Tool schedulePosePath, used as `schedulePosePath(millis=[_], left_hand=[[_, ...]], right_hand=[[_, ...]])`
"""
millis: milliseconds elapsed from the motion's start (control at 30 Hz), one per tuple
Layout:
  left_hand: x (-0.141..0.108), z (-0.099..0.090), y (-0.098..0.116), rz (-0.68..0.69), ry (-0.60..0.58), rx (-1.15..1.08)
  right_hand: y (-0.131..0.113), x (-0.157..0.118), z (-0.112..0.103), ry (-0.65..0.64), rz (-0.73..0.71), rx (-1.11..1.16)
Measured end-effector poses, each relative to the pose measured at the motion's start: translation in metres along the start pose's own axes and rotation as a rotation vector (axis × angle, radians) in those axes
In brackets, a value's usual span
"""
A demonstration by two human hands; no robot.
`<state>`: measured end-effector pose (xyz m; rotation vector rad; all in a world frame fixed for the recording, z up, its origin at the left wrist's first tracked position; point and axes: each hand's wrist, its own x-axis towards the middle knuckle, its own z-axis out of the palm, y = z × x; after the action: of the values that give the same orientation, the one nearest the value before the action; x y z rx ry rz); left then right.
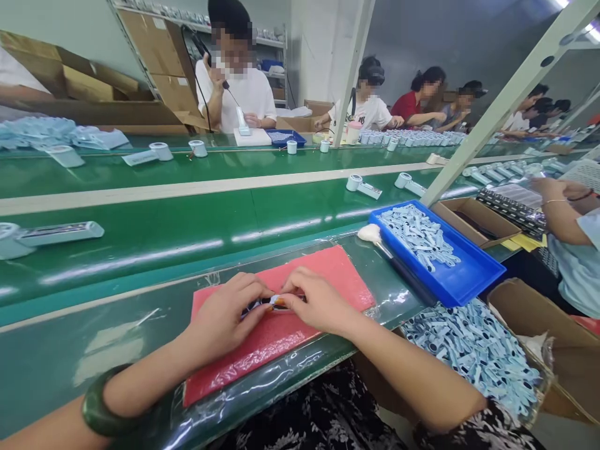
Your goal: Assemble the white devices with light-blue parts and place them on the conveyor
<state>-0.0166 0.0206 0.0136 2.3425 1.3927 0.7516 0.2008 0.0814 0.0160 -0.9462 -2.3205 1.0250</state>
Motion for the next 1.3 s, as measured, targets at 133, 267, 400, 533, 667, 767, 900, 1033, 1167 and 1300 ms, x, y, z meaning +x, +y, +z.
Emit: schedulePosePath(millis=[133,267,400,533,667,767,900,1033,1167,1300], left_hand=[[-0.005,-0.004,0.011,0.030,0.003,0.056],[-0.018,-0.002,0.023,0.057,-0.005,0.157],[-0.027,0.011,0.026,0.070,0.038,0.239],[-0.025,0.016,0.025,0.070,0.022,0.258],[-0.020,0.009,0.031,0.081,-0.072,0.349],[-0.012,-0.001,0.025,0.149,-0.099,0.457],[0.038,-0.026,-0.035,0.242,-0.101,0.562],[0.122,-0.040,-0.085,0.338,0.007,0.695],[0.134,-0.027,-0.054,0.358,-0.032,0.546],[0.094,0.012,-0.002,0.374,-0.040,0.383]], right_hand=[[0.010,-0.001,0.004,-0.100,0.046,0.229],[0.005,-0.012,0.003,-0.199,0.003,0.074],[-0.003,-0.021,0.008,-0.191,-0.063,-0.140],[0.000,-0.025,0.016,-0.138,-0.121,-0.207],[0.007,-0.032,0.012,-0.097,-0.154,-0.089],[0.014,-0.043,-0.004,0.001,-0.131,-0.066],[0.039,-0.063,-0.045,0.196,-0.026,-0.171],[0.070,-0.085,-0.090,0.434,0.154,-0.233],[0.072,-0.086,-0.099,0.550,0.181,-0.205],[0.055,-0.065,-0.069,0.417,0.058,-0.124]])
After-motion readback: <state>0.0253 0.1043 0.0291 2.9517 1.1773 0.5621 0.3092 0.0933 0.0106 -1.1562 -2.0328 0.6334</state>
